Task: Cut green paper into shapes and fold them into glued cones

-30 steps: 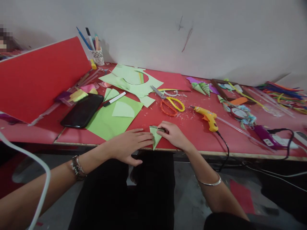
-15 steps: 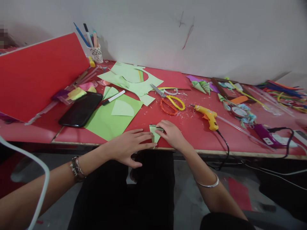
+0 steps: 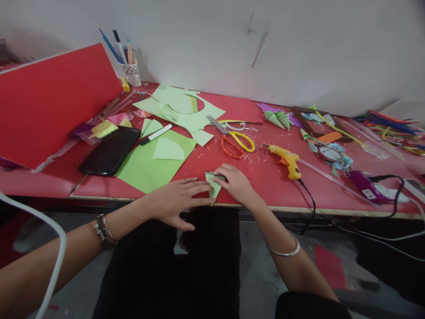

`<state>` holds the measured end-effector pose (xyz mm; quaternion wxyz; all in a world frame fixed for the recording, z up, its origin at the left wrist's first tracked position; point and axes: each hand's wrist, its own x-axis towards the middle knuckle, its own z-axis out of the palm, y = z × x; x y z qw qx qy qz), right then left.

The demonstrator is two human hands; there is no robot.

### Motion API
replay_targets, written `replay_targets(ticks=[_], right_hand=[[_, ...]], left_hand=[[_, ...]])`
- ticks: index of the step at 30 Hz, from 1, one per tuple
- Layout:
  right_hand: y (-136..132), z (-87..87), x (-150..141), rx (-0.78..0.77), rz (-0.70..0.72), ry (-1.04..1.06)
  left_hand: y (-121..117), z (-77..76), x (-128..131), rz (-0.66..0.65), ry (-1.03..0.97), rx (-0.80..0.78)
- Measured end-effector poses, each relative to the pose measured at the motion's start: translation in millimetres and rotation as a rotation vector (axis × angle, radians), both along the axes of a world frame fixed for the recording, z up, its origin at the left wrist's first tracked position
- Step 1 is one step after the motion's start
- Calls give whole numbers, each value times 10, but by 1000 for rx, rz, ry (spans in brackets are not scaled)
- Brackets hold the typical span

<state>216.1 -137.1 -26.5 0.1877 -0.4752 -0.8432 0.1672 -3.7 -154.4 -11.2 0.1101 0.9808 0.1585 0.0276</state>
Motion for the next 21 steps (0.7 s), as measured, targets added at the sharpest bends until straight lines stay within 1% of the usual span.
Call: replay_targets(ticks=[7,9,11,14,18,21], right_hand=[[108,-37,-52,44,-44,-13],[157,-34,-54,50,-58,20],[186,-12,-21,20,-48,103],[183,35,90,-68,21,217],[152,70,226,-80,39,231],[155,68,232,-84,37,202]], left_hand=[[92,51,6,-1,61,12],[119,66,8,-9,81,13],[130,83,11,-2,88,13],[125,102,14,13,93,9],[118,84,4,3,90,6],[121,51,-5,-5,69,10]])
